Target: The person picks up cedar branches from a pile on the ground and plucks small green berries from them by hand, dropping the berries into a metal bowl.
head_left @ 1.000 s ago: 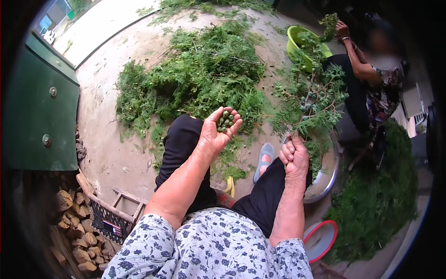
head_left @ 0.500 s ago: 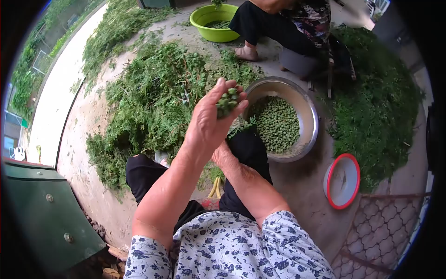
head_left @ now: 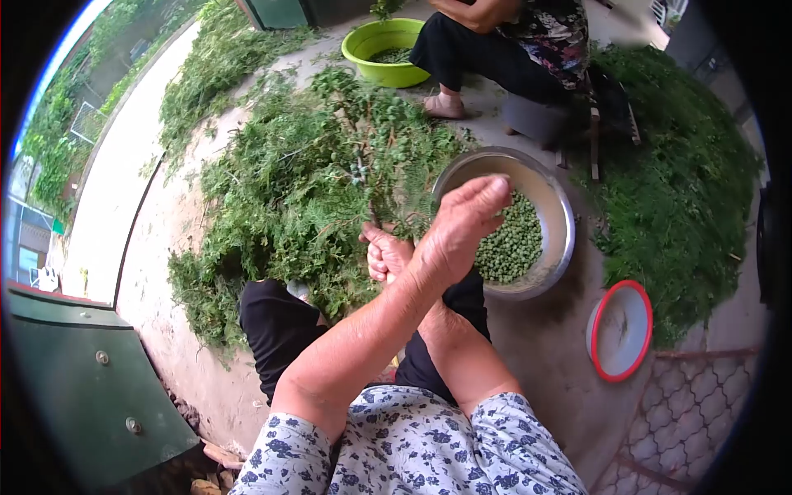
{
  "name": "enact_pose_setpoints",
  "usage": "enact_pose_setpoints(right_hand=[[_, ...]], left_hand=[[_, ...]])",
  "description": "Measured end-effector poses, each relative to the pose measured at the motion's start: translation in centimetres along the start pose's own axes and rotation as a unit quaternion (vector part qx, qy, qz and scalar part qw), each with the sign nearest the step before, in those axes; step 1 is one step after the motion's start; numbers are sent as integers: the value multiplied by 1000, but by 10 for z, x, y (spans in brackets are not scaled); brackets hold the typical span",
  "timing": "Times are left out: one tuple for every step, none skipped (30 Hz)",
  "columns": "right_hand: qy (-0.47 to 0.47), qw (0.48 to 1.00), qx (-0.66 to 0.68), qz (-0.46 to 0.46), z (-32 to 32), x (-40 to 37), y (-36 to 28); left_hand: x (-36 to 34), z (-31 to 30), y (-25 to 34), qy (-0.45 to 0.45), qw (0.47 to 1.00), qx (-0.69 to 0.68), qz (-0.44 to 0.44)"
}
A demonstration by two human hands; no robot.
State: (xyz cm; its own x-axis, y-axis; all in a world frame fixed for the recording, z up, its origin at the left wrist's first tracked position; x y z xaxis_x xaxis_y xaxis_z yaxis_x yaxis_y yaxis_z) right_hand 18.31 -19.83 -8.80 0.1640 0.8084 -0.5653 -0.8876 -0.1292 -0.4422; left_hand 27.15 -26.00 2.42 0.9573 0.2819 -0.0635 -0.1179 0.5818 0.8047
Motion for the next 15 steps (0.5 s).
enact_pose_setpoints(right_hand=[[-28,1000,12,-2,-3,2,-1],[-30,999,24,-5,-3,-1,-2],[-40,998,46,-7,-5,-1,-2],[-51,996,67,-9,-7,0,0],[-55,996,64,-5,-10,1,6],[-71,992,40,-98,-13,-2,0],[-86,978,17,-191,-15,-8,-7],[-100,954,-6,-283,-15,-17,-19],[-9,962,-190,-195,-9,-26,-21],[46,990,-59,-124,-12,-21,-16],[68,985,-92,-127,-11,-21,-18],[90,979,-126,-129,-10,-20,-18],[87,979,-130,-128,-9,-15,-14],[103,957,-196,-189,-9,-11,-19],[119,926,-259,-249,-7,-8,-23]], left_hand=[[-12,1,2,-17,1000,1,10],[-26,3,5,-35,999,1,18],[-42,-4,7,-22,999,39,-4],[-55,-14,13,-7,996,85,-28],[-67,-28,21,21,994,109,-10],[-77,-44,27,49,990,132,8],[-84,-64,40,83,977,180,74],[-91,-85,51,116,957,225,139],[-96,-107,54,149,958,201,140],[-100,-127,57,183,957,174,140],[-103,-142,63,207,942,222,140],[-104,-155,62,227,940,224,124],[-106,-162,62,231,938,221,134],[-107,-169,63,235,936,219,145],[-106,-174,60,226,940,215,135]])
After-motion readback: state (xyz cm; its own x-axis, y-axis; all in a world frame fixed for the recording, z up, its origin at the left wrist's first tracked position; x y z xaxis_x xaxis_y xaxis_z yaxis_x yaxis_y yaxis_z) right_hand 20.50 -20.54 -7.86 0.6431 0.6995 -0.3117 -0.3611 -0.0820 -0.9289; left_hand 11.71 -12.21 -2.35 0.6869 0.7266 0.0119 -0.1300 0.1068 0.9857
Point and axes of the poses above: each hand's wrist, its own x-axis towards the middle knuckle, its own z-axis out of the palm, y = z × x, the point moved 8 cm from there along x, towards the middle knuckle, and after that the axes turned 5 degrees about z, right-handed, at the moved point
